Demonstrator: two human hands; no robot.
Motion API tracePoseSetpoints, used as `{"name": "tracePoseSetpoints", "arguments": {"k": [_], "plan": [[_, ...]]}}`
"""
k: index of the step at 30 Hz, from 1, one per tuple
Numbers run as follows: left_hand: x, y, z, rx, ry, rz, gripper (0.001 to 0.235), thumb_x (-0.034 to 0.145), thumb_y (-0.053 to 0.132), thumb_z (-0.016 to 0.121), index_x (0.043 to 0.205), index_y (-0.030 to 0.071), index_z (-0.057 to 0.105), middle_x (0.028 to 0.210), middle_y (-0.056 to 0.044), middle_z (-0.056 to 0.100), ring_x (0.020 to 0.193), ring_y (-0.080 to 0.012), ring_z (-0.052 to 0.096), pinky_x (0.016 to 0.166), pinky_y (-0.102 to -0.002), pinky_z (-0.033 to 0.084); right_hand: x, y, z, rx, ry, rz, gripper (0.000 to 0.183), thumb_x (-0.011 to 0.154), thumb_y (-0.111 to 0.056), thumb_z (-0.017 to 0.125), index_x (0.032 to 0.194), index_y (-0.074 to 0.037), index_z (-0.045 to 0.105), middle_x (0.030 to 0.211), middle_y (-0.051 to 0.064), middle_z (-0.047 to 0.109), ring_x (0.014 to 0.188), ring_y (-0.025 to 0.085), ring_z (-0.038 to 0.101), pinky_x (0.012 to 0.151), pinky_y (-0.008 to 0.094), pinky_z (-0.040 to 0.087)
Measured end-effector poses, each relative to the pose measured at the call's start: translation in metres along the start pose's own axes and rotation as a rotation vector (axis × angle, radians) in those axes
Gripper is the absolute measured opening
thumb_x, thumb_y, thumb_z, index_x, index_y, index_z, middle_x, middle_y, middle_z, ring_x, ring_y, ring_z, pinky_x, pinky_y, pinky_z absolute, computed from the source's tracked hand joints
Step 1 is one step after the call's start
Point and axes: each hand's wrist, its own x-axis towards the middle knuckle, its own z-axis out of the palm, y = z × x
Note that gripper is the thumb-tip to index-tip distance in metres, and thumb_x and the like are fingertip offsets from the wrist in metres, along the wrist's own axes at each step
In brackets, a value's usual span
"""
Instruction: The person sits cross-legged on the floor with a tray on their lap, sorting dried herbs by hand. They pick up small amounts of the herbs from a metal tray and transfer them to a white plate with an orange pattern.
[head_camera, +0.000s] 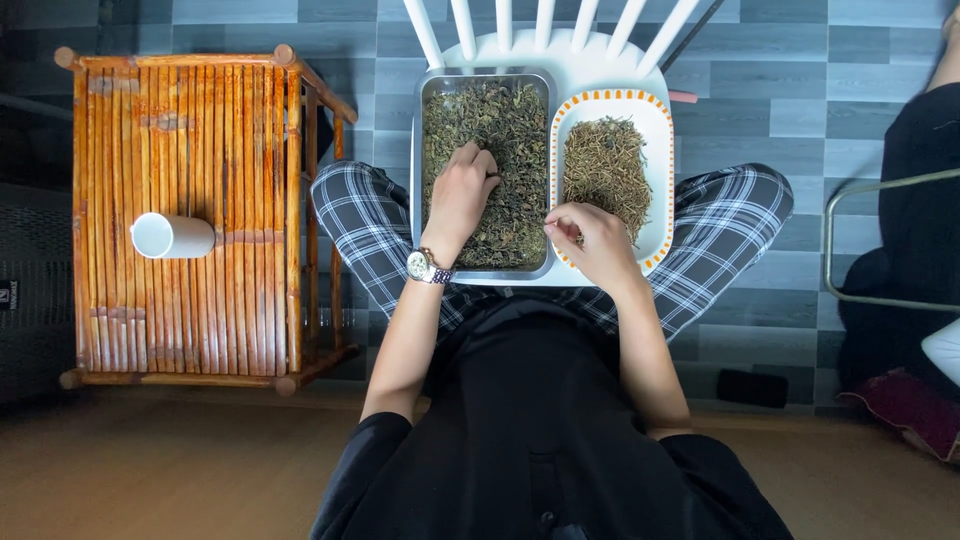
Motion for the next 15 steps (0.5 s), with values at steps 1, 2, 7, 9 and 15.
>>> {"name": "tracePoseSetpoints", "arguments": {"k": [1, 2, 7, 9, 15], "plan": [[-0.002, -0.001, 0.001, -0.001, 0.0, 0.001, 0.017, 0.09, 0.006, 0.076, 0.095, 0.005, 0.061, 0.09, -0.007, 0.053, 0.098, -0.0313, 0.065, 0.079, -0.045, 0.059, 0.001, -0.001, -0.001, -0.001, 0.0, 0.001, 0.007, 0.094, -0.007, 0.071, 0.101, -0.007, 0.071, 0.071, 0.011, 0.067, 0.063, 0.027, 0.064, 0.059, 0.039, 0.053], [-0.004, -0.002, 0.002, 0.008, 0.01, -0.008, 0.016, 0.091, 0.007, 0.076, 0.096, 0.006, 0.06, 0.09, -0.007, 0.052, 0.098, -0.0308, 0.064, 0.081, -0.046, 0.058, 0.002, -0.003, -0.001, -0.004, 0.002, 0.003, 0.007, 0.094, -0.007, 0.071, 0.101, -0.008, 0.071, 0.071, 0.01, 0.067, 0.062, 0.026, 0.064, 0.06, 0.039, 0.053], [-0.007, 0.002, 0.001, 0.061, 0.033, -0.009, 0.021, 0.092, 0.003, 0.074, 0.109, 0.006, 0.061, 0.097, -0.007, 0.052, 0.105, -0.0311, 0.061, 0.089, -0.047, 0.055, 0.005, -0.004, 0.0, -0.016, 0.001, 0.004, 0.008, 0.095, -0.009, 0.072, 0.102, -0.008, 0.071, 0.071, 0.01, 0.067, 0.064, 0.026, 0.064, 0.06, 0.039, 0.053], [-0.005, 0.006, -0.004, 0.027, -0.008, -0.005, 0.022, 0.095, 0.006, 0.071, 0.115, 0.008, 0.061, 0.099, -0.004, 0.049, 0.103, -0.0297, 0.059, 0.086, -0.049, 0.055, 0.005, -0.004, 0.001, -0.03, -0.011, 0.003, 0.007, 0.096, -0.011, 0.072, 0.103, -0.009, 0.072, 0.071, 0.009, 0.067, 0.064, 0.025, 0.064, 0.06, 0.038, 0.054], [-0.001, 0.006, 0.006, -0.024, -0.051, 0.008, 0.015, 0.097, 0.009, 0.07, 0.11, 0.008, 0.064, 0.097, -0.005, 0.052, 0.102, -0.0302, 0.059, 0.086, -0.049, 0.055, 0.006, -0.012, 0.001, -0.021, -0.019, 0.018, 0.008, 0.097, -0.011, 0.07, 0.104, -0.008, 0.072, 0.072, 0.01, 0.068, 0.064, 0.025, 0.065, 0.061, 0.038, 0.054]]}}
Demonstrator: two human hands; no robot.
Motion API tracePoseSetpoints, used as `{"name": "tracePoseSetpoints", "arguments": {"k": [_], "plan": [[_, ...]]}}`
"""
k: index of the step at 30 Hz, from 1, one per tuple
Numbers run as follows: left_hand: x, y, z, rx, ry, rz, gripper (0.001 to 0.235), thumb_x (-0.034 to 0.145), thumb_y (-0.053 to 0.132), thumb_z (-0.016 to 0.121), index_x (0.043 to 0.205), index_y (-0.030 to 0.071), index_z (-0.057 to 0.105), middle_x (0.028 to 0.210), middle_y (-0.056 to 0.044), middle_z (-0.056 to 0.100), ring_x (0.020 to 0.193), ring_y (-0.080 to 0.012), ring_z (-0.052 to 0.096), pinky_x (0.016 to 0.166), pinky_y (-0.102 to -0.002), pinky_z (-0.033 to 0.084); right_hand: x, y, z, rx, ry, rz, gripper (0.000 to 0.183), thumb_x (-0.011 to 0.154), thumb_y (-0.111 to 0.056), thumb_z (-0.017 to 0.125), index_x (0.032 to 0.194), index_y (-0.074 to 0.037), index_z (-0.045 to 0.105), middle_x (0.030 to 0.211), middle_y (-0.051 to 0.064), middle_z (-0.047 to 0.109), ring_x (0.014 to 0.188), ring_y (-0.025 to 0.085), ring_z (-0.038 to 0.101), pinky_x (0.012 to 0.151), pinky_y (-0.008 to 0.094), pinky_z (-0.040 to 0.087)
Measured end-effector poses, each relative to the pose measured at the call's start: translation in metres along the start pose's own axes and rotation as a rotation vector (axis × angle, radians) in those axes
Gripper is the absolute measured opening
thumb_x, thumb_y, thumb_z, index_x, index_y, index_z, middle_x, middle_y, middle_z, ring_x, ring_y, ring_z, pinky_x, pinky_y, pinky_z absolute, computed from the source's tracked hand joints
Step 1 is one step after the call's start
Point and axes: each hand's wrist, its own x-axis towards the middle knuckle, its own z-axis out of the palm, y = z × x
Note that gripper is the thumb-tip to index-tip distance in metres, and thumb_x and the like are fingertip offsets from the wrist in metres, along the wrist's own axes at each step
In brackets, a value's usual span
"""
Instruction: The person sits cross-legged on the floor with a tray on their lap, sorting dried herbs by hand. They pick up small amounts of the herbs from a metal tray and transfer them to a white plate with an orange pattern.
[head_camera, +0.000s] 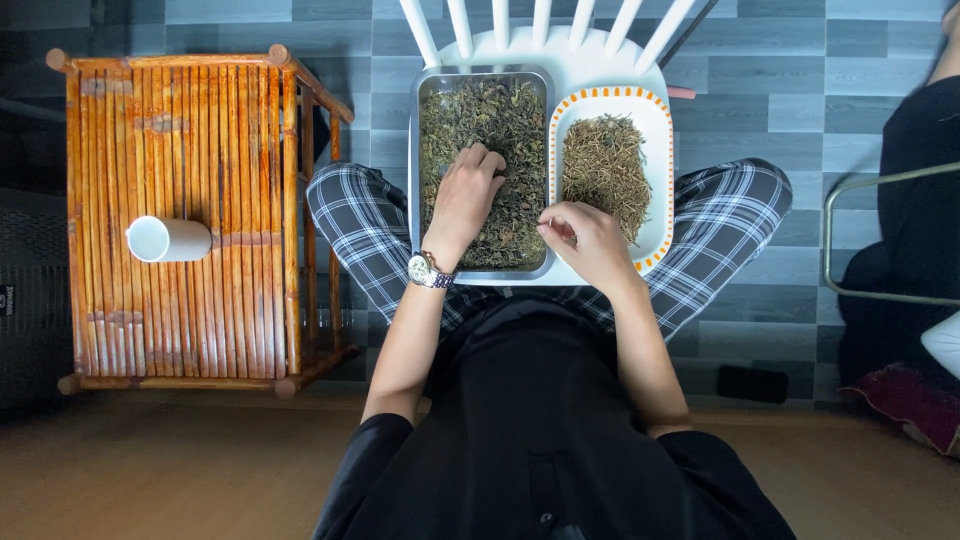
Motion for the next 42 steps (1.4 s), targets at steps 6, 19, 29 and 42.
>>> {"name": "tracePoseSetpoints", "arguments": {"k": [6, 19, 29, 42], "plan": [[0.004, 0.016, -0.009, 0.032, -0.031, -0.03, 0.013, 0.098, 0.011, 0.07, 0.106, 0.003, 0.063, 0.097, -0.009, 0.053, 0.101, -0.0292, 0.062, 0.084, -0.044, 0.056, -0.002, 0.002, 0.003, -0.038, -0.007, 0.015, 0.01, 0.096, -0.015, 0.071, 0.105, -0.011, 0.074, 0.074, 0.011, 0.069, 0.068, 0.028, 0.069, 0.06, 0.039, 0.057], [0.018, -0.009, 0.034, 0.206, -0.088, -0.054, 0.018, 0.09, 0.004, 0.076, 0.093, 0.001, 0.058, 0.096, -0.012, 0.052, 0.101, -0.03, 0.063, 0.079, -0.039, 0.06, -0.006, 0.005, 0.005, 0.023, -0.001, 0.018, 0.007, 0.096, -0.014, 0.071, 0.102, -0.01, 0.072, 0.071, 0.009, 0.069, 0.067, 0.026, 0.068, 0.058, 0.038, 0.056], [-0.006, 0.023, -0.007, 0.112, -0.03, -0.038, 0.012, 0.095, 0.002, 0.065, 0.098, -0.004, 0.055, 0.1, -0.015, 0.05, 0.106, -0.0365, 0.059, 0.084, -0.042, 0.057, -0.008, 0.005, 0.006, 0.023, -0.002, 0.006, 0.006, 0.097, -0.014, 0.07, 0.101, -0.009, 0.071, 0.071, 0.008, 0.07, 0.066, 0.025, 0.068, 0.058, 0.037, 0.056], [-0.052, 0.017, -0.019, -0.231, 0.052, -0.141, 0.012, 0.105, -0.003, 0.048, 0.1, 0.007, 0.044, 0.09, -0.01, 0.045, 0.088, -0.0322, 0.056, 0.078, -0.042, 0.048, 0.0, 0.001, 0.013, 0.02, -0.028, -0.022, 0.006, 0.096, -0.013, 0.069, 0.101, -0.01, 0.071, 0.07, 0.008, 0.069, 0.067, 0.026, 0.069, 0.06, 0.037, 0.057]]}}
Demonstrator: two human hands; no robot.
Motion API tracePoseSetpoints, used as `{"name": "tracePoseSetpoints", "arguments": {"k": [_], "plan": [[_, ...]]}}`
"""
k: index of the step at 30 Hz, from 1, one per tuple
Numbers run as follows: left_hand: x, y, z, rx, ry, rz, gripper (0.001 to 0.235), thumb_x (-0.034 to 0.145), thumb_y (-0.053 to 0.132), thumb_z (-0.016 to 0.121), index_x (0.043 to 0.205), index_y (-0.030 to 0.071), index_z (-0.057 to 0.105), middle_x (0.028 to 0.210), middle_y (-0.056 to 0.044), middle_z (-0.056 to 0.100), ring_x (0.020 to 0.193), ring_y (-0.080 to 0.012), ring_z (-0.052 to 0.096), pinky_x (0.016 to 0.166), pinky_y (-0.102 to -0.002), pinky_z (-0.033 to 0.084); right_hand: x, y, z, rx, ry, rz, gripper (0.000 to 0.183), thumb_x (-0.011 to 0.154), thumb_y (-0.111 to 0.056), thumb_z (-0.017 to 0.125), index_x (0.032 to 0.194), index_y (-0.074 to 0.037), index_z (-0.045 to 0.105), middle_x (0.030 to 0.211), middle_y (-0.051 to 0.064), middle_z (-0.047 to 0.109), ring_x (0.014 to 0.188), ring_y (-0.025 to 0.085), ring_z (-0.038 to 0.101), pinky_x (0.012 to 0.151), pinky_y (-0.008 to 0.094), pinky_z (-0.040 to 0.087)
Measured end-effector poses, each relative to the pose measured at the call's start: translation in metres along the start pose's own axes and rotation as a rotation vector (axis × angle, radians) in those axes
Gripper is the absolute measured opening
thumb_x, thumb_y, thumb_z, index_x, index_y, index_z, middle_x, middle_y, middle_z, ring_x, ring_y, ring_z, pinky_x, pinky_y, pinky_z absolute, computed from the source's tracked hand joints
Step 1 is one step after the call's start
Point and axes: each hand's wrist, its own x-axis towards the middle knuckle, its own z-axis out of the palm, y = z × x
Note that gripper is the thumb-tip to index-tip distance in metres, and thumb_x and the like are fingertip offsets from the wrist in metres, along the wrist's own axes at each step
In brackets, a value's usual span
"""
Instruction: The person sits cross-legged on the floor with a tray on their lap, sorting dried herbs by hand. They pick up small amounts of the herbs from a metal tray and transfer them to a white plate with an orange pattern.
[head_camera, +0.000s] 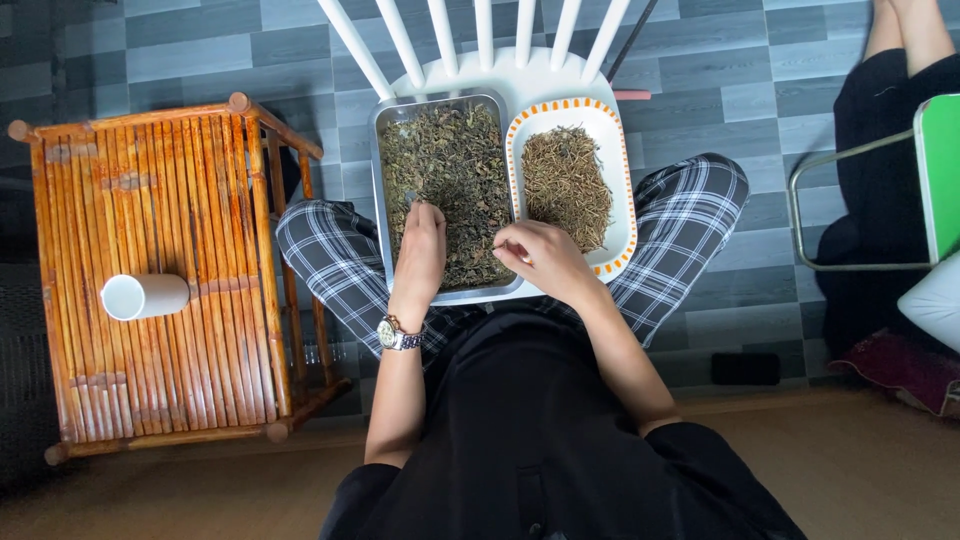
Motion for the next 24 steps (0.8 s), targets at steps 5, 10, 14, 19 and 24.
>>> {"name": "tracePoseSetpoints", "arguments": {"k": [5, 10, 14, 19, 24], "plan": [[0.0, 0.01, -0.006, 0.032, 0.075, 0.037, 0.013, 0.101, -0.008, 0.053, 0.104, 0.004, 0.048, 0.09, -0.01, 0.048, 0.085, -0.031, 0.059, 0.075, -0.041, 0.05, 0.009, 0.001, 0.002, -0.037, -0.005, -0.039, 0.006, 0.098, -0.016, 0.068, 0.101, -0.011, 0.071, 0.073, 0.007, 0.07, 0.07, 0.025, 0.07, 0.061, 0.036, 0.058], [-0.006, 0.012, -0.002, -0.039, 0.161, 0.08, 0.018, 0.099, -0.006, 0.06, 0.107, 0.009, 0.052, 0.089, -0.005, 0.051, 0.078, -0.0241, 0.059, 0.073, -0.037, 0.052, 0.017, -0.001, 0.004, -0.052, -0.014, -0.06, 0.005, 0.097, -0.016, 0.068, 0.101, -0.013, 0.07, 0.077, 0.006, 0.07, 0.073, 0.024, 0.07, 0.063, 0.037, 0.058], [-0.015, 0.029, 0.001, -0.203, 0.203, 0.138, 0.02, 0.093, -0.007, 0.068, 0.103, 0.009, 0.06, 0.078, -0.003, 0.052, 0.07, -0.0212, 0.057, 0.067, -0.035, 0.051, 0.02, -0.004, 0.008, -0.064, 0.045, -0.042, 0.005, 0.099, -0.016, 0.067, 0.098, -0.012, 0.07, 0.081, 0.006, 0.067, 0.072, 0.024, 0.067, 0.061, 0.037, 0.056], [-0.022, 0.045, 0.004, -0.215, 0.212, 0.213, 0.019, 0.091, -0.004, 0.072, 0.101, 0.009, 0.061, 0.075, -0.004, 0.051, 0.068, -0.0228, 0.054, 0.063, -0.035, 0.049, 0.016, 0.003, 0.016, -0.053, 0.09, -0.021, 0.009, 0.1, -0.02, 0.066, 0.097, -0.012, 0.069, 0.082, 0.003, 0.066, 0.071, 0.02, 0.066, 0.06, 0.035, 0.055], [-0.022, 0.052, 0.001, -0.248, 0.218, 0.277, 0.021, 0.089, -0.008, 0.071, 0.1, 0.007, 0.061, 0.08, -0.008, 0.056, 0.072, -0.0268, 0.059, 0.065, -0.035, 0.052, 0.014, 0.0, 0.012, 0.01, 0.069, -0.005, 0.008, 0.099, -0.016, 0.067, 0.098, -0.009, 0.07, 0.081, 0.007, 0.066, 0.07, 0.024, 0.067, 0.061, 0.037, 0.055]]}}
